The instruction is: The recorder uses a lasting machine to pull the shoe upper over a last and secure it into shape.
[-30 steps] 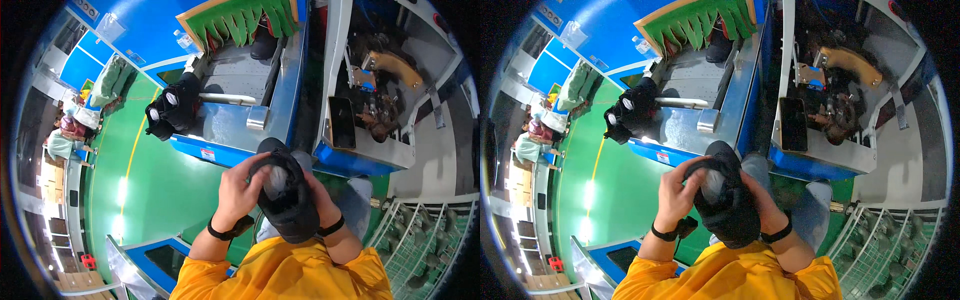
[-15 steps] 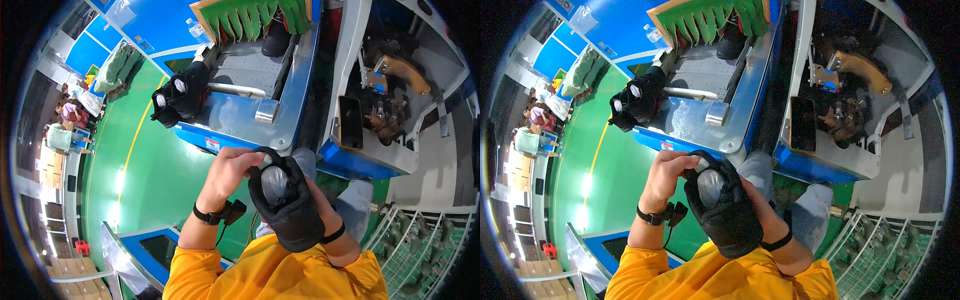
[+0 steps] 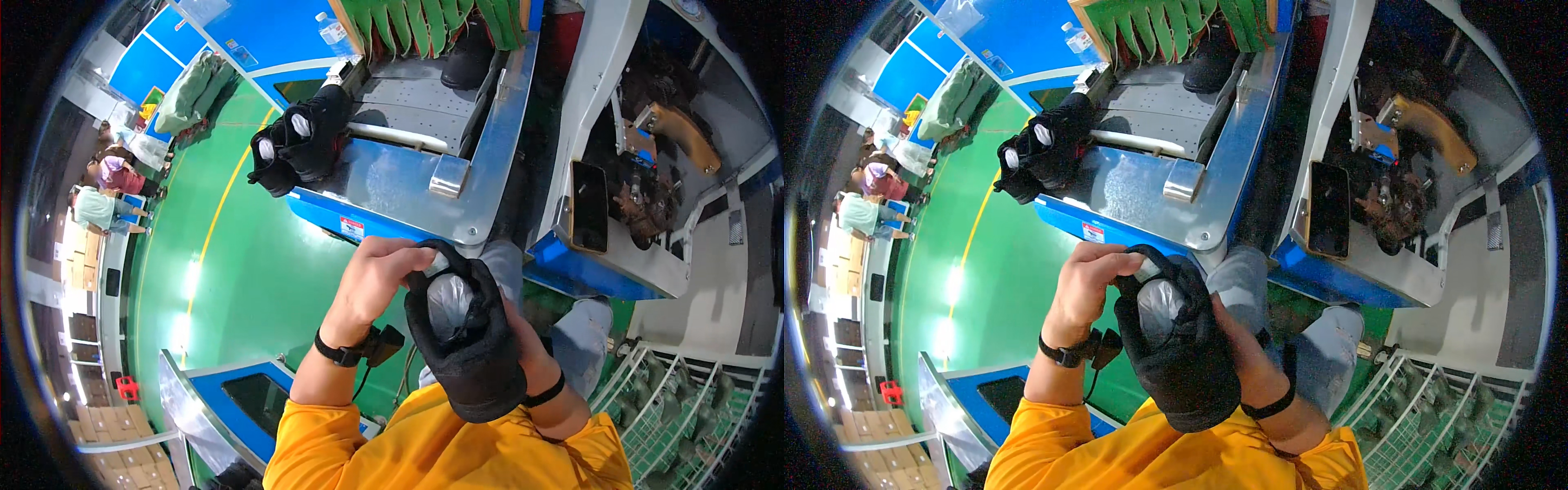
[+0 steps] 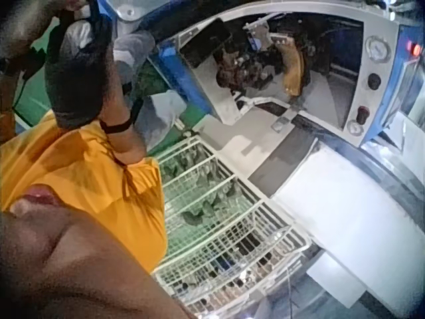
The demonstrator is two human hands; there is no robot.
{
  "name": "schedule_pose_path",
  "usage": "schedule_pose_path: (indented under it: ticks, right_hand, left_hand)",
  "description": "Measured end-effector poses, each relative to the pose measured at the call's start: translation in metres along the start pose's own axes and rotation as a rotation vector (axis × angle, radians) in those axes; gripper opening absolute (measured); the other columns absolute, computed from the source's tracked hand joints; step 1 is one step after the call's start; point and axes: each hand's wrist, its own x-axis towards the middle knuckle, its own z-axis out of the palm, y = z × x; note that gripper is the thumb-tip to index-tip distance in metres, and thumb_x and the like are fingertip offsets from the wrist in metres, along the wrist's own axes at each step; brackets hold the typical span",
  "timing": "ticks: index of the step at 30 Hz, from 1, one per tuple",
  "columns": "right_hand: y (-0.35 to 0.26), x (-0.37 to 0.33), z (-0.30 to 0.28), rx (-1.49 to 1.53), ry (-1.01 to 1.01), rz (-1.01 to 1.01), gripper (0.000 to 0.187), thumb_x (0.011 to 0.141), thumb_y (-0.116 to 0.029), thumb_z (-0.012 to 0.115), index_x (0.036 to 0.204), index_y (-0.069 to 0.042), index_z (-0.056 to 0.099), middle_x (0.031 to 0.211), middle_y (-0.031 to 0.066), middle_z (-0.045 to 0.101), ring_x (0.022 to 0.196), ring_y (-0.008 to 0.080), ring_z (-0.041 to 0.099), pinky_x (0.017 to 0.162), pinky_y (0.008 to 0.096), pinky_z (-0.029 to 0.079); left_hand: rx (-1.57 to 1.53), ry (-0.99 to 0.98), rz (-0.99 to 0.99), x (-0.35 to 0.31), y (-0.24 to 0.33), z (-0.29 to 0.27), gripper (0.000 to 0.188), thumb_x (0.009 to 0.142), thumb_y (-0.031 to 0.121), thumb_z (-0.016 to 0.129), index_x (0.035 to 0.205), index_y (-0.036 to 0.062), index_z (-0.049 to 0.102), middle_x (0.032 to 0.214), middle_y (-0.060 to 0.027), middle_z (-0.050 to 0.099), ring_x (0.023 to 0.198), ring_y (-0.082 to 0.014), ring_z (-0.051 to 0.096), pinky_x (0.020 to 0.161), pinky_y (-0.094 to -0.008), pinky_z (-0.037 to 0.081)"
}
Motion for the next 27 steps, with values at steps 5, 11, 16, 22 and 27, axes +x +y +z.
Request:
schedule_pose_path:
  ticks: [5,11,16,22,27]
  right_hand:
    - [0.006,-0.008,0.005,-0.143,0.098,-0.05,0.06,0.104,-0.052,0.051,0.147,-0.01,0.05,0.138,0.0139,0.061,0.12,0.0238,0.064,0.105,0.0392,0.052]
    - [0.001,-0.011,0.028,-0.229,0.005,-0.187,0.083,0.099,-0.024,0.067,0.164,-0.017,0.016,0.149,0.0115,0.048,0.13,0.0261,0.055,0.112,0.043,0.044]
    - [0.001,0.0,0.007,-0.588,0.117,-0.411,0.106,0.084,-0.008,0.079,0.165,-0.016,0.011,0.149,0.0115,0.046,0.135,0.0276,0.048,0.116,0.0406,0.037]
    - [-0.006,-0.003,0.016,-0.575,0.114,-0.42,0.104,0.085,-0.009,0.078,0.165,-0.011,0.012,0.153,0.0116,0.043,0.137,0.0265,0.048,0.116,0.0398,0.037]
    - [-0.004,-0.011,0.015,-0.284,0.123,-0.315,0.086,0.092,-0.006,0.068,0.163,-0.009,0.02,0.151,0.0143,0.048,0.135,0.029,0.053,0.113,0.0423,0.045]
  left_hand:
    - [-0.14,0.064,0.062,-0.001,-0.01,-0.002,0.025,0.092,0.02,0.065,0.094,-0.0018,0.076,0.081,-0.0028,0.07,0.077,-0.0115,0.06,0.071,-0.0272,0.045]
    - [-0.524,0.013,-0.05,-0.003,-0.031,-0.012,0.035,0.092,0.017,0.056,0.113,-0.0059,0.072,0.102,-0.0093,0.073,0.095,-0.0164,0.066,0.088,-0.0282,0.047]
    - [-0.862,-0.142,0.126,-0.031,-0.057,-0.009,0.06,0.082,0.023,0.059,0.129,-0.0135,0.06,0.146,-0.0348,0.049,0.136,-0.0439,0.051,0.118,-0.0509,0.035]
    - [-0.939,-0.069,0.081,-0.037,-0.057,0.01,0.069,0.092,0.027,0.056,0.149,-0.0087,0.041,0.157,-0.0308,0.038,0.142,-0.0391,0.045,0.119,-0.0479,0.034]
    - [-0.963,-0.108,0.037,-0.034,-0.049,0.006,0.064,0.102,0.028,0.051,0.154,-0.0055,0.035,0.157,-0.0303,0.038,0.142,-0.0373,0.045,0.118,-0.0472,0.035]
